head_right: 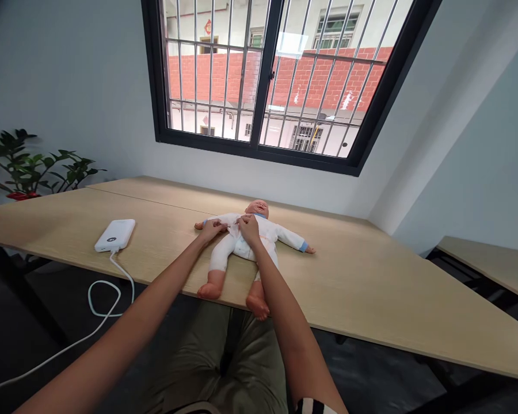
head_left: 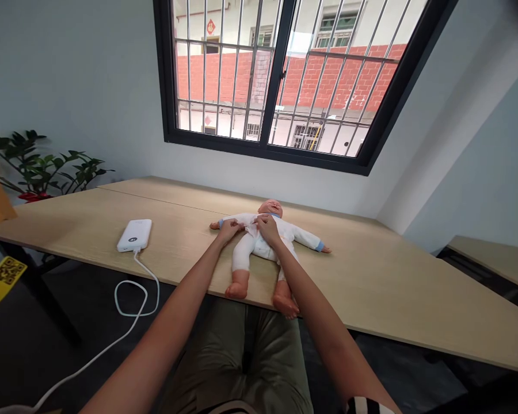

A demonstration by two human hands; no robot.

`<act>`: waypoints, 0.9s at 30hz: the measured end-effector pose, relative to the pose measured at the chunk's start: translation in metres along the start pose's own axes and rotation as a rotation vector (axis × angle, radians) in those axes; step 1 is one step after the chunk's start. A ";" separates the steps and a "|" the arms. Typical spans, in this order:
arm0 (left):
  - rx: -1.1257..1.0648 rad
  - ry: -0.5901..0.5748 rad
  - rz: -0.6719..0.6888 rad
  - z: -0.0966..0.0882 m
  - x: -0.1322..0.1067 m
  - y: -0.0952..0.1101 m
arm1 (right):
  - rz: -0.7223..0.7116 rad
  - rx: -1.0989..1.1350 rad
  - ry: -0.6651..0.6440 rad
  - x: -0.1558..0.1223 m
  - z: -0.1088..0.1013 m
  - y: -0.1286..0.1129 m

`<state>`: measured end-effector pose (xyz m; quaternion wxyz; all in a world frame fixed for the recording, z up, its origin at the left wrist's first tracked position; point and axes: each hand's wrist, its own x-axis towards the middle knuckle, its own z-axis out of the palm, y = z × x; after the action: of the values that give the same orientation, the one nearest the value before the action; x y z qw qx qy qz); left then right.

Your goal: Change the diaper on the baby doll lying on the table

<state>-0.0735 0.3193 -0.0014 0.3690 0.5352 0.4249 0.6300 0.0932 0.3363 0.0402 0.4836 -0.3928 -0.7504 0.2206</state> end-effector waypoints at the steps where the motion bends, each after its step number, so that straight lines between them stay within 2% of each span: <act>1: 0.006 0.029 0.011 -0.001 0.001 0.000 | 0.003 0.015 0.000 0.000 0.000 0.001; 3: 0.009 0.074 0.044 0.000 0.002 0.003 | 0.011 0.040 -0.004 0.001 -0.002 0.001; 5: 0.004 0.068 0.081 0.002 0.002 0.008 | 0.023 0.061 -0.012 0.001 -0.003 0.001; 9: 0.020 -0.090 0.124 0.014 -0.002 0.014 | 0.042 0.102 -0.042 -0.001 -0.006 -0.001; 12: 0.060 -0.164 0.133 0.018 -0.005 0.009 | 0.058 0.137 -0.053 -0.002 -0.007 -0.003; 18: 0.129 -0.175 0.114 0.013 -0.002 -0.005 | 0.080 0.167 -0.033 -0.003 -0.009 -0.004; 22: 0.164 -0.176 0.105 0.012 0.001 -0.011 | 0.064 0.111 0.018 -0.007 -0.008 -0.008; 27: 0.198 -0.190 0.123 0.012 0.000 -0.012 | -0.020 -0.062 0.089 -0.019 -0.012 -0.017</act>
<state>-0.0614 0.3255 -0.0121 0.3136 0.6514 0.4144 0.5528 0.1020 0.3105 0.0470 0.5061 -0.4095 -0.7386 0.1750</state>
